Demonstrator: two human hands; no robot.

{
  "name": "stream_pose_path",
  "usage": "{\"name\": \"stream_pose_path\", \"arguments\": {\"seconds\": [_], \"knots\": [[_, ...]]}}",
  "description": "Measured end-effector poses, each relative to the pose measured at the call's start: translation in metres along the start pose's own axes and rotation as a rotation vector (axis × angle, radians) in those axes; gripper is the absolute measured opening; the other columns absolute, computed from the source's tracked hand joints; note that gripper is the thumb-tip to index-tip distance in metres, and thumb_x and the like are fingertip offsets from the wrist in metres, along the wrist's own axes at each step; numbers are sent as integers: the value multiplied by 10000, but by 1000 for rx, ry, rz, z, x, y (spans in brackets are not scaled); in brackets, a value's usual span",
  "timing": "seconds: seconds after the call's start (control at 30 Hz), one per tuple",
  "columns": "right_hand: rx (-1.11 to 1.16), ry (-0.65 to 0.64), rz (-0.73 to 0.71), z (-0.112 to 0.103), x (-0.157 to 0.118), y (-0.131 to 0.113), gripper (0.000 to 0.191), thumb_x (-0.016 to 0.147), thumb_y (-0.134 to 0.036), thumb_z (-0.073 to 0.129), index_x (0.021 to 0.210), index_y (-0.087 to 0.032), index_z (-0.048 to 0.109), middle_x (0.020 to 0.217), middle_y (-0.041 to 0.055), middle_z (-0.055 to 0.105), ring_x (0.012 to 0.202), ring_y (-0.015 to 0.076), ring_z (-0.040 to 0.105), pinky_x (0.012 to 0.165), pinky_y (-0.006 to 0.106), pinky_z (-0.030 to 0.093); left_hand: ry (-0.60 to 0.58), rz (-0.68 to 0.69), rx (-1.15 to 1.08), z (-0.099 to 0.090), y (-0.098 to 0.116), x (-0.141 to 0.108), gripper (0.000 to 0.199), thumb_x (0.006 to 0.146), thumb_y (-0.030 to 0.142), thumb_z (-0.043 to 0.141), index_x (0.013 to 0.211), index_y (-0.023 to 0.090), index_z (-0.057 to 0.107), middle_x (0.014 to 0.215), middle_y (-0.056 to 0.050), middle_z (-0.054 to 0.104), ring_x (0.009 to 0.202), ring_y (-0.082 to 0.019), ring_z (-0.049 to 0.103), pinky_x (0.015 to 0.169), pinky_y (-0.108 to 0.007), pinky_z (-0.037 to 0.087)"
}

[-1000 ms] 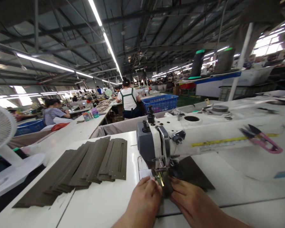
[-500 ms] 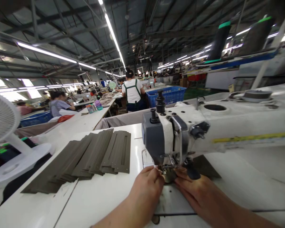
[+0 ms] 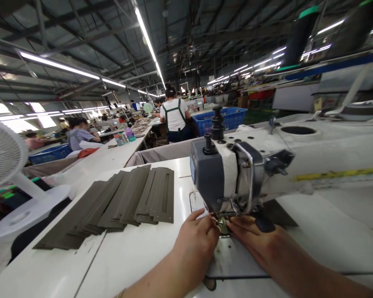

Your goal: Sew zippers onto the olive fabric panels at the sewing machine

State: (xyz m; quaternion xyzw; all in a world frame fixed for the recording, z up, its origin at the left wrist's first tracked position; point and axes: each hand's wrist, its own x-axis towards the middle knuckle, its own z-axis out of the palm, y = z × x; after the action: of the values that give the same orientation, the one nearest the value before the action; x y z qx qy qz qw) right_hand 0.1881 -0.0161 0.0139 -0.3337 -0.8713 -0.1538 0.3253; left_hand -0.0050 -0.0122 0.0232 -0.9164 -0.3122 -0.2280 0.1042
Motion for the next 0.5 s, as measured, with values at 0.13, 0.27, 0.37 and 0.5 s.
{"name": "stream_pose_path", "arguments": {"seconds": [0.13,0.27,0.37,0.5], "knots": [[20,-16,-15,2,-2,1,439,948,-140,224,857,-143,654,809,103,700,722,166,676,641,238,556,20,16,9,2,-1,0,117,861,112,496,779,126,578,795,-44,637,772,-150,617,937,-318,442],[35,-8,6,4,0,2,443,948,-144,216,832,-159,644,778,86,699,688,156,673,613,230,552,29,14,18,4,-3,0,76,833,106,540,770,125,579,784,-34,638,735,-145,614,917,-308,453],[53,2,12,3,2,0,441,938,-134,209,819,-169,632,769,79,696,670,160,669,588,236,551,36,9,25,7,-4,0,68,825,105,555,766,128,580,791,-34,642,730,-144,614,910,-307,455],[144,-54,68,3,-1,-1,384,919,-123,244,846,-191,614,798,60,688,729,151,664,661,231,542,28,-21,9,13,-5,-3,22,816,127,588,802,144,587,814,-27,640,775,-145,611,900,-306,455]]}}
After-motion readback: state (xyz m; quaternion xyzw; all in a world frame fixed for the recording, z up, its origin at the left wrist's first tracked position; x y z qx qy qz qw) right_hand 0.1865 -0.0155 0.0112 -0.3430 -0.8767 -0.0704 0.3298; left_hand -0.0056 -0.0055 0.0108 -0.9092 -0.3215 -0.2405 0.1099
